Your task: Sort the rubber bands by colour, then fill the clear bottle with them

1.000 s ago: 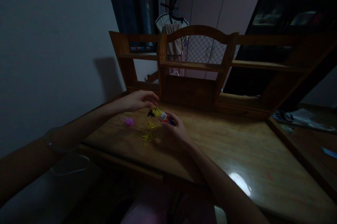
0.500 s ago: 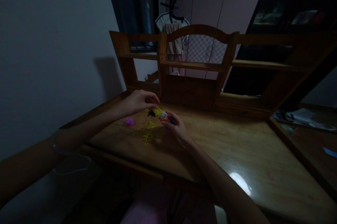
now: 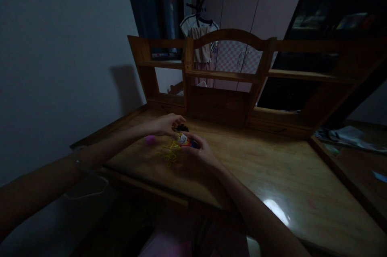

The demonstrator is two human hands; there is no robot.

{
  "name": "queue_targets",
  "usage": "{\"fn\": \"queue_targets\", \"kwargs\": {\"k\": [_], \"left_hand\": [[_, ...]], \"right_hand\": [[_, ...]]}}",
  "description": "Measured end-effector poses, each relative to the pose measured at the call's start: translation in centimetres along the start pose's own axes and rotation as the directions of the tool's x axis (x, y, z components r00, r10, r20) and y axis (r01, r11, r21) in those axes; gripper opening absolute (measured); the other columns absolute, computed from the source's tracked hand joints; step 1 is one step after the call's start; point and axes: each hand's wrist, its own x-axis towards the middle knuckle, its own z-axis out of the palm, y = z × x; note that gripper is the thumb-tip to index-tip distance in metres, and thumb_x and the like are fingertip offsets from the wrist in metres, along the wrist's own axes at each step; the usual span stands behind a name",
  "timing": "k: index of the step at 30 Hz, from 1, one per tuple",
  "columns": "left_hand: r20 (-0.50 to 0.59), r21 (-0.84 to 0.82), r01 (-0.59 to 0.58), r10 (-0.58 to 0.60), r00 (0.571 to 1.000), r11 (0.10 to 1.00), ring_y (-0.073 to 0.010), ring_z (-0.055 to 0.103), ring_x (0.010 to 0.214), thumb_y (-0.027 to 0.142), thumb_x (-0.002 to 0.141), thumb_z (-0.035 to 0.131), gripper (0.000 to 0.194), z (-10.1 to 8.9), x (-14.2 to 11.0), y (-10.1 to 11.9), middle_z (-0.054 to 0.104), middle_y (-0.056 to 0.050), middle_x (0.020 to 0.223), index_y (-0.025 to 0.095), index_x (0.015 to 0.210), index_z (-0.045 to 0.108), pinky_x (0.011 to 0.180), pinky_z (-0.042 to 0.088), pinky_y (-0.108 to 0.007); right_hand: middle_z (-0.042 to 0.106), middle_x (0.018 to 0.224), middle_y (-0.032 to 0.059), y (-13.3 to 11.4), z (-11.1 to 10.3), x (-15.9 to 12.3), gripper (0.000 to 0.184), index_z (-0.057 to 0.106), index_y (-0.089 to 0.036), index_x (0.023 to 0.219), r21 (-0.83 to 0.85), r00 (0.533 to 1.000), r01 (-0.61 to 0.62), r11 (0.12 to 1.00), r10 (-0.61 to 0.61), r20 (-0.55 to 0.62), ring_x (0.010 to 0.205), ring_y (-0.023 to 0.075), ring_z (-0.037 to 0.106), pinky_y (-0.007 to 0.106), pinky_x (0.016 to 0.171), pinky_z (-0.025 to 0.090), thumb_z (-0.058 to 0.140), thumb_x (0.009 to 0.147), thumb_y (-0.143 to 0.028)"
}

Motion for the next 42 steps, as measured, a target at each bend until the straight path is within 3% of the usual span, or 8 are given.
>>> {"fn": "queue_targets", "kwargs": {"k": [4, 10, 12, 18, 22, 27, 32, 42], "left_hand": [[0.018, -0.095, -0.003, 0.005, 1.0, 0.995, -0.0232, 0.062, 0.1, 0.042, 0.064, 0.077, 0.067, 0.5, 0.2, -0.4, 0.063, -0.011, 0.117, 0.019, 0.123, 0.055, 0.083, 0.048, -0.032], [0.001, -0.215, 0.028, -0.028, 1.0, 0.976, -0.0221, 0.062, 0.102, 0.047, 0.071, 0.072, 0.058, -3.5, -0.6, -1.1, 0.066, -0.008, 0.116, 0.018, 0.118, 0.059, 0.089, 0.047, -0.032], [-0.034, -0.197, 0.03, -0.037, 0.999, 0.98, -0.0222, 0.061, 0.102, 0.05, 0.078, 0.064, 0.049, -3.7, -1.0, -2.0, 0.068, -0.007, 0.114, 0.018, 0.115, 0.063, 0.091, 0.045, -0.032], [0.01, -0.104, 0.083, -0.083, 0.997, 0.991, -0.0233, 0.061, 0.094, 0.056, 0.088, 0.045, 0.047, 3.1, -1.6, -5.0, 0.069, -0.007, 0.1, 0.018, 0.102, 0.069, 0.085, 0.047, -0.033], [-0.015, -0.006, 0.087, -0.087, 0.996, 0.996, -0.0245, 0.056, 0.099, 0.057, 0.089, 0.039, 0.048, 6.5, -1.7, -5.7, 0.063, -0.008, 0.108, 0.021, 0.103, 0.067, 0.093, 0.042, -0.038], [0.108, -0.06, 0.096, -0.089, 0.99, 0.994, -0.0231, 0.057, 0.094, 0.061, 0.089, 0.038, 0.051, 6.5, -2.9, -4.7, 0.062, -0.008, 0.103, 0.019, 0.104, 0.063, 0.086, 0.043, -0.034], [0.245, -0.02, 0.062, -0.055, 0.968, 0.998, -0.0228, 0.057, 0.09, 0.058, 0.069, 0.068, 0.059, 6.2, -4.9, -2.2, 0.059, -0.009, 0.109, 0.018, 0.111, 0.059, 0.076, 0.044, -0.029], [0.227, -0.002, 0.066, -0.064, 0.972, 0.998, -0.0202, 0.059, 0.079, 0.029, 0.066, 0.065, 0.032, 7.3, -4.9, -1.3, 0.061, -0.005, 0.093, 0.019, 0.096, 0.064, 0.063, 0.043, -0.025]], "right_hand": [[0.063, 0.123, 0.0012, 0.3, -0.1, 0.1, 0.045, 0.062, -0.028, 0.122, -0.025, 1.0, 0.029, 0.999, -0.029, -0.002, 0.112, 0.0223, 0.056, 0.037, 0.099, 0.042, 0.068, 0.078, -0.029], [0.06, 0.128, 0.0017, 0.9, -1.1, 0.6, 0.047, 0.062, -0.028, 0.123, -0.018, 0.997, 0.021, 1.0, -0.022, -0.069, 0.116, 0.0219, 0.054, 0.037, 0.101, 0.04, 0.07, 0.077, -0.029], [0.06, 0.127, 0.0021, 1.1, -1.5, 0.8, 0.048, 0.062, -0.028, 0.123, -0.019, 0.995, 0.002, 1.0, -0.004, -0.102, 0.114, 0.0223, 0.055, 0.037, 0.099, 0.042, 0.071, 0.075, -0.03], [0.064, 0.118, 0.0024, 1.5, -2.4, 1.1, 0.053, 0.061, -0.028, 0.123, 0.013, 0.975, -0.108, 0.994, 0.108, -0.193, 0.101, 0.0227, 0.06, 0.033, 0.08, 0.051, 0.072, 0.072, -0.036], [0.064, 0.117, 0.0024, 1.8, -2.7, 1.1, 0.053, 0.06, -0.028, 0.123, 0.013, 0.972, -0.095, 0.995, 0.095, -0.213, 0.101, 0.0219, 0.059, 0.031, 0.078, 0.05, 0.071, 0.073, -0.037], [0.064, 0.118, 0.0021, 1.7, -2.6, 1.1, 0.05, 0.06, -0.028, 0.123, 0.02, 0.977, -0.062, 0.998, 0.064, -0.204, 0.104, 0.0219, 0.059, 0.034, 0.088, 0.047, 0.07, 0.074, -0.035], [0.065, 0.117, 0.002, 1.7, -2.3, 1.0, 0.051, 0.06, -0.028, 0.124, 0.035, 0.982, -0.06, 0.998, 0.065, -0.176, 0.104, 0.0216, 0.06, 0.036, 0.092, 0.046, 0.07, 0.074, -0.033], [0.065, 0.116, 0.0021, 1.4, -2.2, 1.1, 0.052, 0.061, -0.027, 0.122, 0.062, 0.978, -0.07, 0.996, 0.08, -0.191, 0.101, 0.0213, 0.059, 0.033, 0.085, 0.048, 0.072, 0.072, -0.033]]}}
